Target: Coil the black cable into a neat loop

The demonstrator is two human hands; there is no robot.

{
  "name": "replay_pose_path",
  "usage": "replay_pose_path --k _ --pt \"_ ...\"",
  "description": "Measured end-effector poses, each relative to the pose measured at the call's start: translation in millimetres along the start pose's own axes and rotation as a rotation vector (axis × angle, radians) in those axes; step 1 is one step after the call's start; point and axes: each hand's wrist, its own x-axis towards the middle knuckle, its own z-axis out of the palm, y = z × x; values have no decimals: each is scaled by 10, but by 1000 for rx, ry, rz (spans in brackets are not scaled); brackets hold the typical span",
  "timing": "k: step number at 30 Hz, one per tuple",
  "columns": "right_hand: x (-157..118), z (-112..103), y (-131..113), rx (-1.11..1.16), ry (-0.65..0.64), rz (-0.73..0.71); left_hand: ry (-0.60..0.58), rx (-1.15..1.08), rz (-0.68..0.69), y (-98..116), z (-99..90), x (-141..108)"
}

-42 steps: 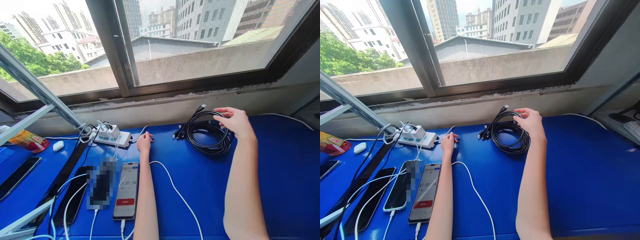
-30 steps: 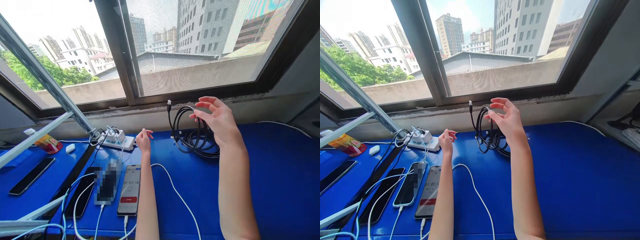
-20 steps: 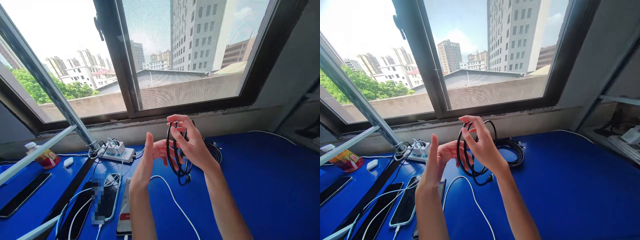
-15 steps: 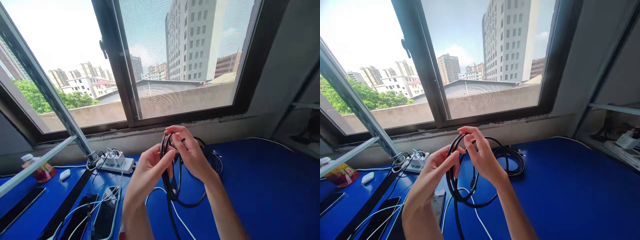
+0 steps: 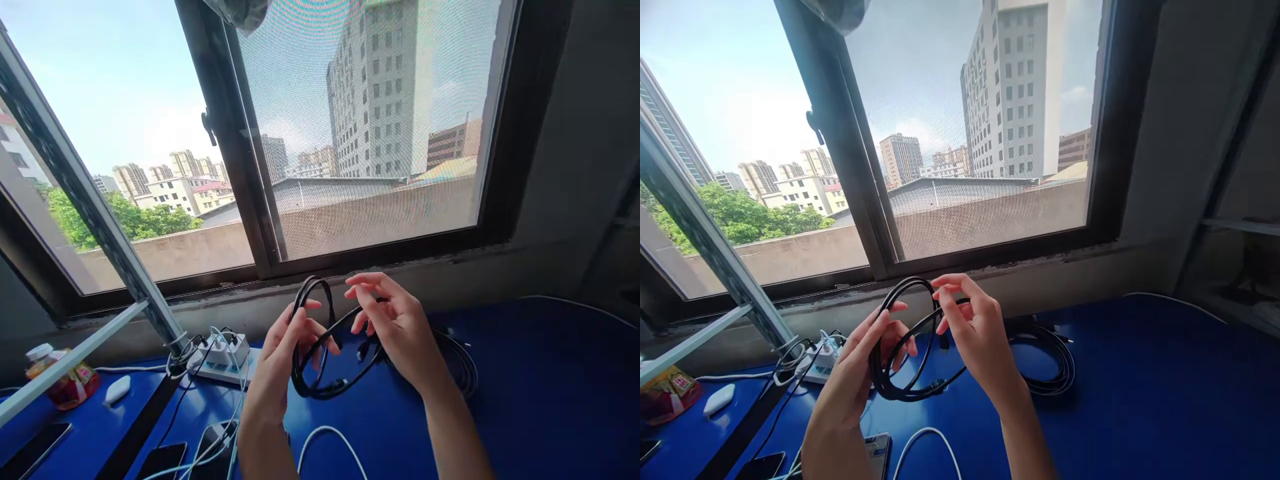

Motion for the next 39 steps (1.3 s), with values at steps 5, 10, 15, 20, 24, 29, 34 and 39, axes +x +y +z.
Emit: replay_pose_path --k 5,10,15,20,24,29,34,39 --pt "-8 -32 10 -30 90 84 260 -94 27 -98 61 195" --pt "-61 -68 -38 -281 -138 159 311 59 -5 -162 101 197" --pt "-78 38 -49 -294 -323 270 375 360 71 -181 60 140" --pt "-55 102 -25 -318 -438 268 330 340 94 -145 61 81" --pt "-49 131 -18 -204 -403 182 291 276 105 -138 166 25" --pt "-44 99 -66 119 -258 146 385 261 193 -160 239 12" --pt "7 -79 -183 502 23 104 667 350 379 -163 164 106" --pt "-15 -276 -316 548 77 206 834 377 584 -158 3 174"
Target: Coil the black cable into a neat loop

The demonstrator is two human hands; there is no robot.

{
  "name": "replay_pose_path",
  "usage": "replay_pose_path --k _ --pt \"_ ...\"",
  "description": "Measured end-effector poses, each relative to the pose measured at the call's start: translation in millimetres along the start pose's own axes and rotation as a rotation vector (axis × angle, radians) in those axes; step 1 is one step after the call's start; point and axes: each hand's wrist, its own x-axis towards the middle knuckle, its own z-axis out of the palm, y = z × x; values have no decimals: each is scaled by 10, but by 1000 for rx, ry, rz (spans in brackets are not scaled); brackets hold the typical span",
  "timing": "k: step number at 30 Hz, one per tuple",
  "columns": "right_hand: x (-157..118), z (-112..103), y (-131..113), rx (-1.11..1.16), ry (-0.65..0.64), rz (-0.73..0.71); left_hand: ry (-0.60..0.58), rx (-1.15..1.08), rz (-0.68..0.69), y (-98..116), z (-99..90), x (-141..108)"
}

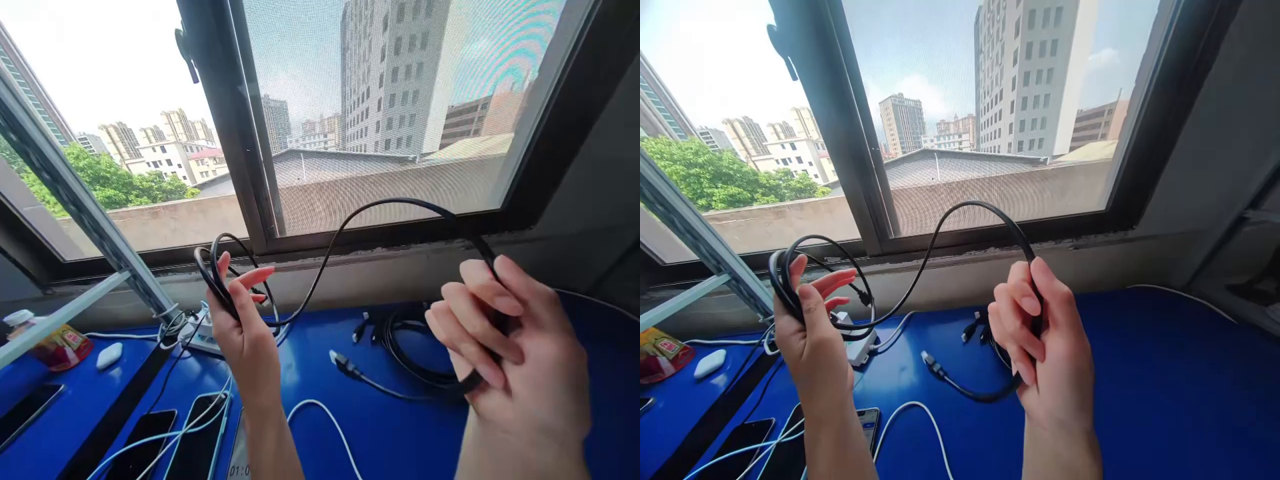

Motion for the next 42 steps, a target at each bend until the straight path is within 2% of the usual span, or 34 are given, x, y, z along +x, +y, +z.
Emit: replay_pose_path --k 3,5,8,11,13,16,19,21,24,26,28,30,35,38,42 --pt "-62 -67 -41 -107 134 93 17 42 -26 -61 -78 59" --pt "-86 -98 -38 -171 238 92 12 53 -80 -100 -130 90" --pt "-70 -99 -29 -212 406 -3 -13 67 -148 -145 -201 140" --pt "-13 -59 -29 -144 558 -121 -80 52 -249 -163 -270 194" --pt "22 -40 -21 -116 613 -187 -109 38 -282 -164 -307 216" --pt "30 -53 17 -189 636 -296 -110 44 -242 -139 -327 197" --pt "-13 -96 55 -251 538 -369 -153 33 -215 -50 -289 106" --pt "-43 -123 66 -244 346 -338 -224 1 -206 44 -245 27" --pt "-56 -141 75 -256 -5 -229 -436 -20 -219 186 -176 -71" --pt "-48 -133 91 -283 -141 -169 -632 68 -294 251 -141 -110" --pt "-38 -114 111 -307 -206 -123 -802 176 -339 285 -122 -128" --pt "-33 -96 126 -338 -251 -81 -872 218 -340 293 -119 -129" --pt "-25 -106 129 -418 -299 -36 -816 289 -342 252 -141 -100" --pt "-21 -145 121 -458 -283 -66 -861 314 -394 209 -123 -82" --pt "8 -194 127 -585 -282 -106 -840 35 -456 186 -87 -57"
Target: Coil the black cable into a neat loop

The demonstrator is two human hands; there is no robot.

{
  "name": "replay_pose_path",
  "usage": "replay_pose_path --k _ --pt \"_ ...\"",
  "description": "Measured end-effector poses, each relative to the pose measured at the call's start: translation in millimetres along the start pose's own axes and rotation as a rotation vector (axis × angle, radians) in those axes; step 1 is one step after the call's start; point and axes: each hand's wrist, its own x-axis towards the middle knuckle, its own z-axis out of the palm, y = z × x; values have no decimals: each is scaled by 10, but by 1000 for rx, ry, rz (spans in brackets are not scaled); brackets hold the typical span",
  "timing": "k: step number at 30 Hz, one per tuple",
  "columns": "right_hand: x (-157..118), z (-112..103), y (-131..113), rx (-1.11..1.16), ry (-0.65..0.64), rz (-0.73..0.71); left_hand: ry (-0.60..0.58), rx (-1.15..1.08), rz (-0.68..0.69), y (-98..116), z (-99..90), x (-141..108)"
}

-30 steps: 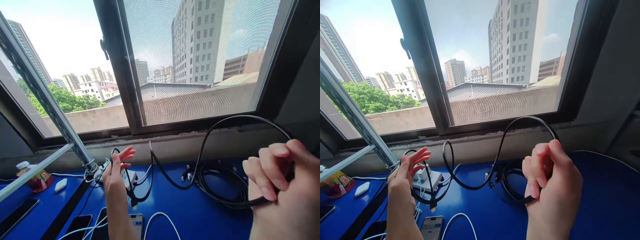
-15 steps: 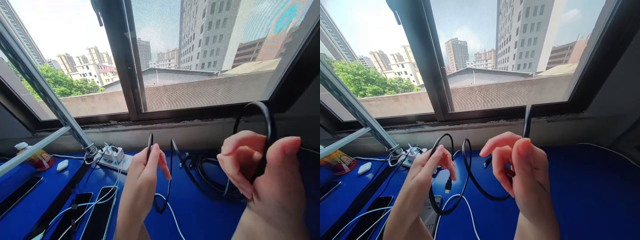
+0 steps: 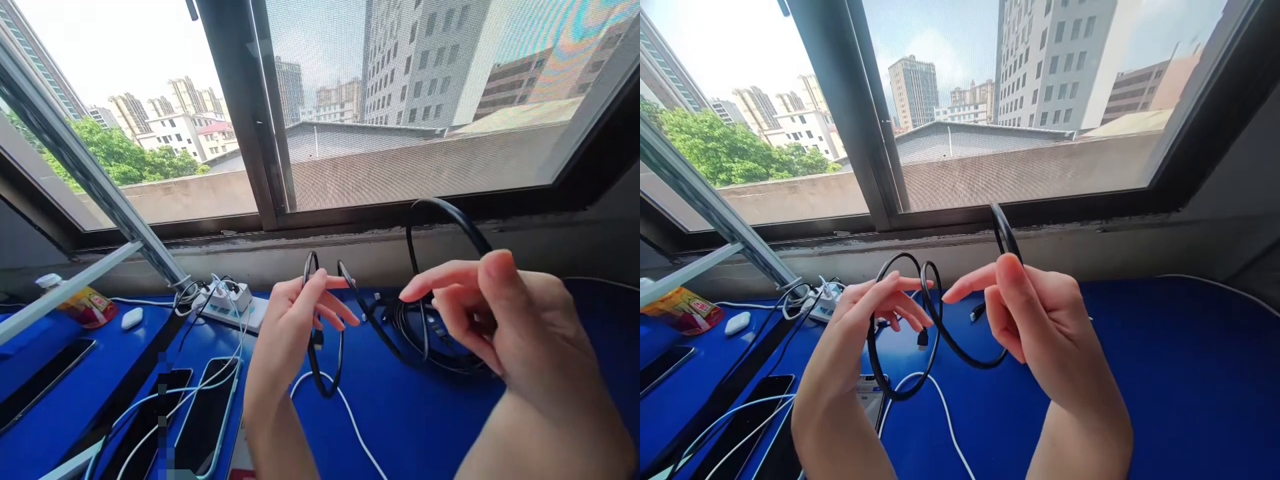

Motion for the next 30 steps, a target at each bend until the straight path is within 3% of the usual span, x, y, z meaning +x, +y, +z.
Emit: replay_pose_path --k 4,8,14,24,30 --pt "61 2 66 -235 71 -33 -28 -128 69 23 -6 -1" --pt "93 47 113 -417 214 -111 26 -15 37 23 2 -4" --pt "51 143 81 -383 333 -141 121 166 -30 -8 -32 10" --pt "124 131 90 -408 15 -113 194 38 185 -28 -31 18" --pt "111 193 83 -430 -123 -59 240 16 243 -32 22 64"
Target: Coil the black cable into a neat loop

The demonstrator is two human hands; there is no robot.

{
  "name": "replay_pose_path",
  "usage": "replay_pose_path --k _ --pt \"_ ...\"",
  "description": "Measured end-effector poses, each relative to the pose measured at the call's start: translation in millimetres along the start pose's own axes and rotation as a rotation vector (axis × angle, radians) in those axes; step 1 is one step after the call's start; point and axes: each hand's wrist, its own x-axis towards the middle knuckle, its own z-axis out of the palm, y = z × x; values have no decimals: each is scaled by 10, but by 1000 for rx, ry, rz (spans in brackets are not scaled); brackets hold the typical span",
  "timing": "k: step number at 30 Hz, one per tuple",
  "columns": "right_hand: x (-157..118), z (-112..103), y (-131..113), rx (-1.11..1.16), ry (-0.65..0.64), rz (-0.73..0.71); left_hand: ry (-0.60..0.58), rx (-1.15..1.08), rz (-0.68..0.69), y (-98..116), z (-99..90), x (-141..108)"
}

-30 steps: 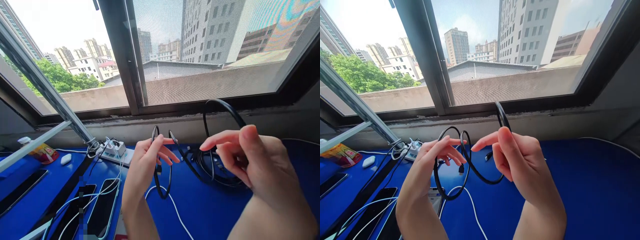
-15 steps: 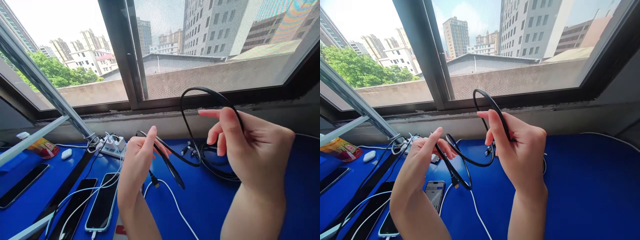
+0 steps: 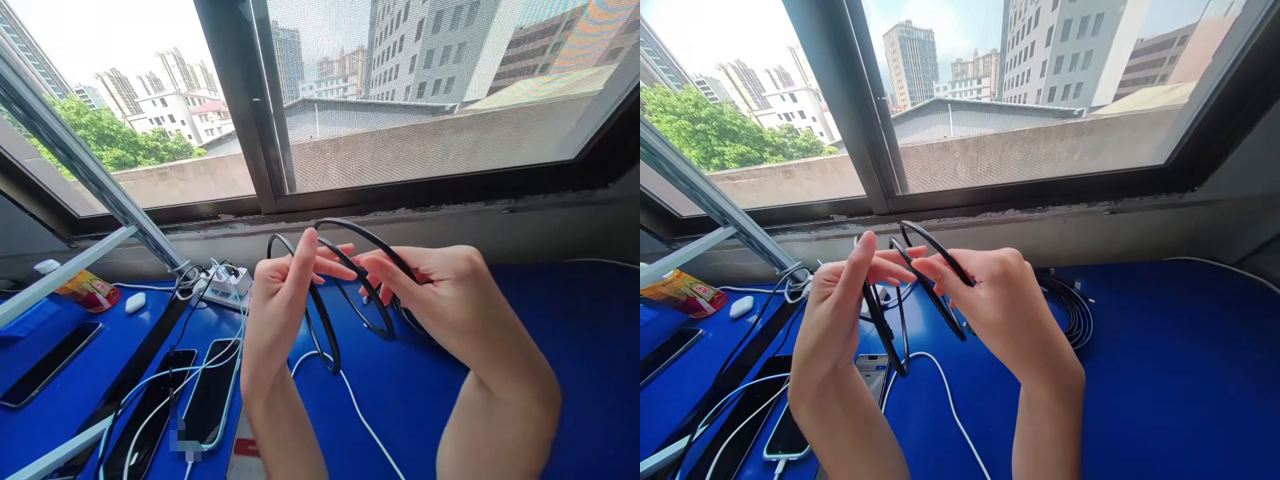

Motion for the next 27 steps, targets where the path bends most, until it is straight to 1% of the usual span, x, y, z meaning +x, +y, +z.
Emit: replay_pose_path --k 5,7,10,13,17,19,21,23,24,25,27 --pt "0 79 -55 58 -102 -61 51 -55 -20 -10 69 28" --pt "11 93 -57 65 -107 -62 80 -49 -14 -6 77 29" --pt "33 90 -27 68 -78 -2 132 -33 19 -6 58 25" --pt "55 74 36 89 4 51 194 -56 52 -15 15 25" --pt "83 59 115 177 177 105 301 -189 101 -17 -32 42" --pt "92 59 123 221 257 114 345 -249 139 -14 -37 55" --pt "92 62 100 268 329 111 372 -264 153 -16 -30 67" --pt "78 64 53 325 362 105 369 -245 128 -28 -14 75" --pt "66 64 24 345 358 97 352 -235 98 -37 -4 78" --pt "51 64 -4 357 336 84 324 -226 64 -49 5 81" --pt "18 65 -51 363 248 48 259 -209 1 -72 21 90"
